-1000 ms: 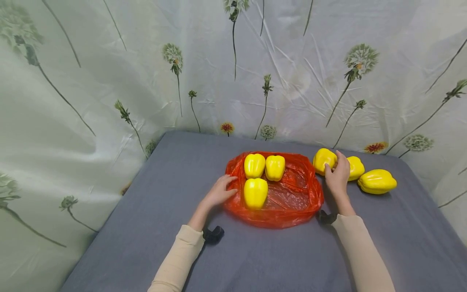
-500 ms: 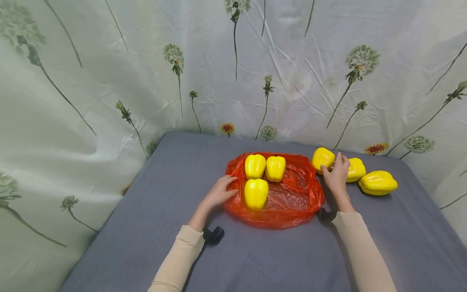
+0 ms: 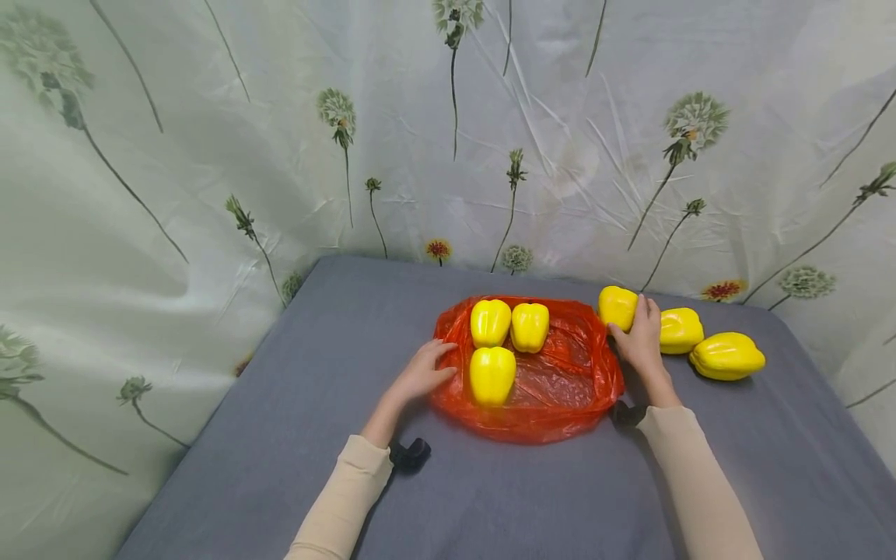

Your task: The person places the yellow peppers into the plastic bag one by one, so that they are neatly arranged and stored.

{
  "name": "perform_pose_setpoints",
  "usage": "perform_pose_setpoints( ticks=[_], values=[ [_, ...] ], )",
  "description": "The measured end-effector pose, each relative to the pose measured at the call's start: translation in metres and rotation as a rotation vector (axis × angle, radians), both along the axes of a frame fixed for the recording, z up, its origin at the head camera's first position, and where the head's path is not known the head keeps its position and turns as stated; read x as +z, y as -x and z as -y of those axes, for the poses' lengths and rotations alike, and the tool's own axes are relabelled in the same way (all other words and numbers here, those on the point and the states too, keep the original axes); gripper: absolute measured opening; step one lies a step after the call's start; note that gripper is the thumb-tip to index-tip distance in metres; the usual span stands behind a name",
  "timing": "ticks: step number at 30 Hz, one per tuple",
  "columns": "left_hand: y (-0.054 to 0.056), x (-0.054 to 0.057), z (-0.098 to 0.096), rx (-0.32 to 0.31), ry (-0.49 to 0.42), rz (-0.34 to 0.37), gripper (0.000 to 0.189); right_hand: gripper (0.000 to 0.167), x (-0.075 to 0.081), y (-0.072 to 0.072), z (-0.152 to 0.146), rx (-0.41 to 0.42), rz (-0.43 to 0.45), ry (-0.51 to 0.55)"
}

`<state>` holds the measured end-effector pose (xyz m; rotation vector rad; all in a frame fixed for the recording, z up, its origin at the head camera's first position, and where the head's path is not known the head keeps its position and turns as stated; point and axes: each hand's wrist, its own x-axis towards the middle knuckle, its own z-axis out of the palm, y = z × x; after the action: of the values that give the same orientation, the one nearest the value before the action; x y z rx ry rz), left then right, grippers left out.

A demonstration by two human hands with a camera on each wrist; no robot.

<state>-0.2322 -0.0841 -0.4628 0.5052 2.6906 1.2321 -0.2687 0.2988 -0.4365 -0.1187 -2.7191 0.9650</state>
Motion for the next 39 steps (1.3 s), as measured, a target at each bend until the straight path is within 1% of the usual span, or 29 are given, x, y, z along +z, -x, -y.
perform_pose_setpoints(
  ticks=[3, 8, 11, 15, 20, 23, 31, 36, 39],
  values=[
    [0.000, 0.000, 0.000, -0.004, 0.007, -0.004, 0.049, 0.078, 0.001, 0.001, 0.000, 0.033, 0.024, -0.015],
    [-0.001, 0.000, 0.001, -0.013, 0.008, -0.004, 0.049, 0.079, 0.003, 0.002, 0.000, 0.062, 0.066, -0.017],
    [0.000, 0.001, 0.001, -0.013, 0.002, 0.002, 0.049, 0.079, 0.004, 0.003, 0.000, 0.087, 0.058, -0.007],
    [0.000, 0.002, 0.001, -0.011, 0.008, 0.004, 0.049, 0.076, 0.004, 0.005, -0.003, 0.108, 0.013, 0.010],
    [0.000, 0.001, 0.001, -0.010, 0.008, 0.002, 0.049, 0.067, 0.001, 0.007, -0.006, 0.084, -0.040, 0.031],
    [-0.001, 0.000, 0.002, -0.011, 0.007, -0.004, 0.049, 0.066, -0.001, 0.007, -0.007, 0.068, -0.055, 0.044],
    [0.001, 0.000, 0.001, -0.014, 0.011, -0.002, 0.050, 0.071, -0.001, 0.003, -0.006, 0.057, -0.012, 0.045],
    [0.001, 0.000, 0.001, -0.012, 0.003, -0.002, 0.050, 0.069, -0.001, -0.002, -0.003, 0.026, -0.070, 0.062],
    [0.000, 0.000, 0.001, -0.011, 0.009, 0.001, 0.050, 0.068, -0.002, -0.007, -0.003, 0.007, -0.103, 0.090]
  ],
)
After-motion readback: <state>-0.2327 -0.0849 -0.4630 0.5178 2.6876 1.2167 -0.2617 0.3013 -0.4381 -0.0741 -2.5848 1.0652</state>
